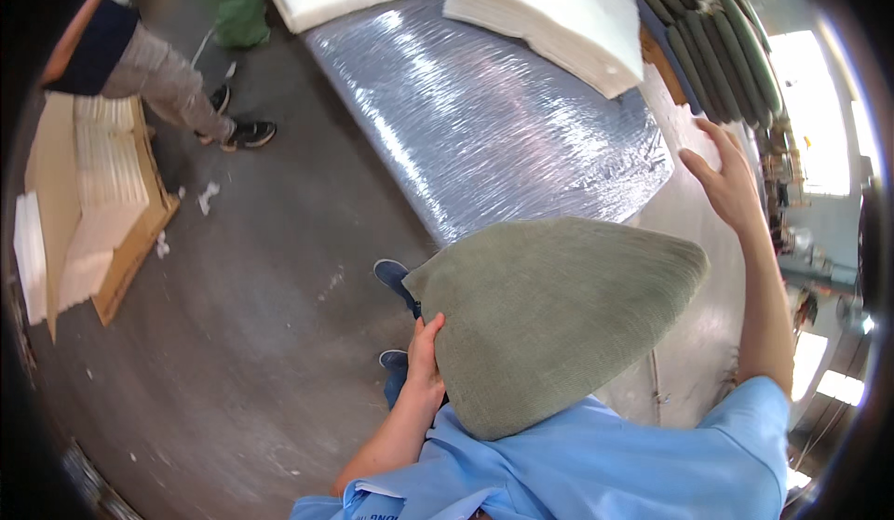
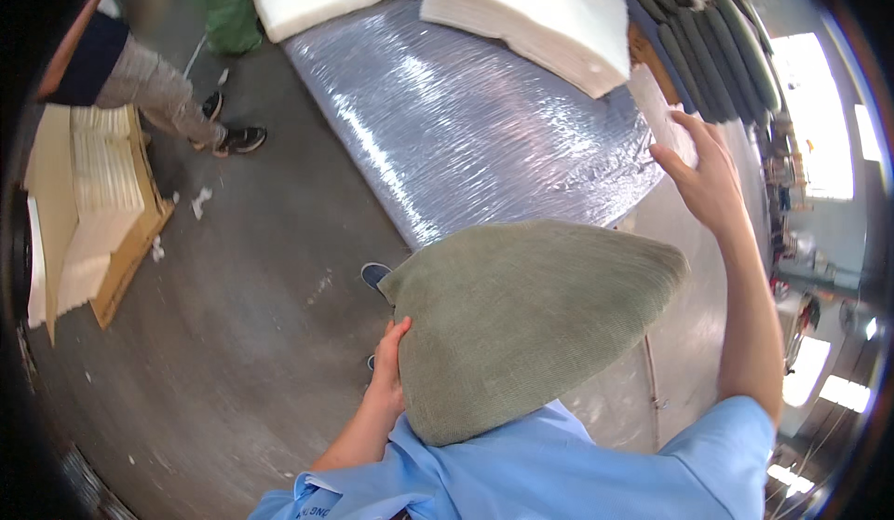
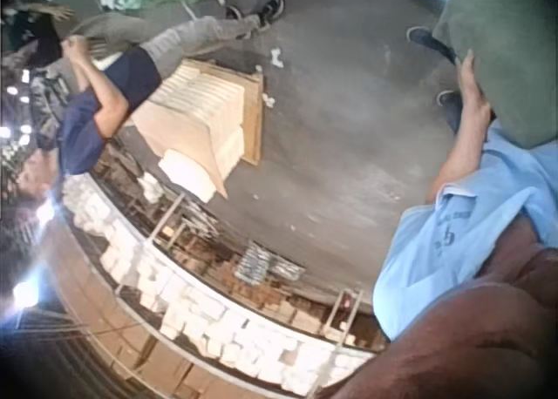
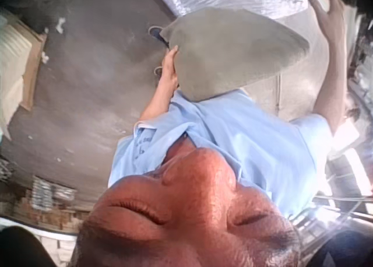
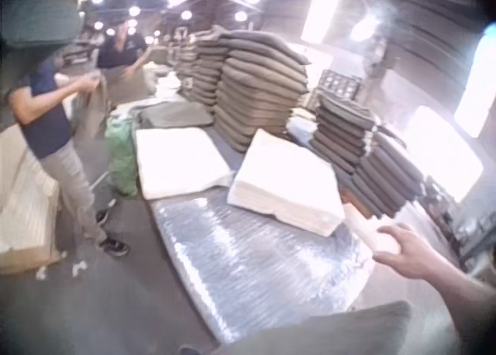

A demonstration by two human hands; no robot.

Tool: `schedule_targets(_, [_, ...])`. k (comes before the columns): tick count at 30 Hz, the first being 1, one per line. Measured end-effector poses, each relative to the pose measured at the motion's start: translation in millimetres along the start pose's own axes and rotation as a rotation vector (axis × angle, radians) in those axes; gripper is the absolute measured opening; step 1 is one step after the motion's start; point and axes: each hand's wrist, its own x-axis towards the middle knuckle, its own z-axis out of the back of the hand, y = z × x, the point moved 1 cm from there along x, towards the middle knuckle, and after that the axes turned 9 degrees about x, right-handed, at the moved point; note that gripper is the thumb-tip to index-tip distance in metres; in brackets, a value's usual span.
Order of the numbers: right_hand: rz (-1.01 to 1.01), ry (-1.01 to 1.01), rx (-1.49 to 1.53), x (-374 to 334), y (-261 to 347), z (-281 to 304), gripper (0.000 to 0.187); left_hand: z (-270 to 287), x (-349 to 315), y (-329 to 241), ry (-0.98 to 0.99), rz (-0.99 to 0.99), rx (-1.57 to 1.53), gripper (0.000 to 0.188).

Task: The person repeatedly inserts rectangular foam inserts into gray fabric cushion covers by hand, aligns the edges, and places the finished cushions on a nearby stack. A coworker performs the same task across the table.

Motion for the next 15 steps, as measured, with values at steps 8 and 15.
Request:
schedule_targets(8, [-0.796,-0.489,1.222,-211.9,-25.7,-32.7,0.111,-7.0,-10.7,31.2,0.088,-0.152,0.027,0.07])
schedule_targets(15, [-0.727,-0.506,1.692,-259.5,5.3,-125.4,0.108,35.5,26.1,55.7,0.019,-0.295,0.153,0.08])
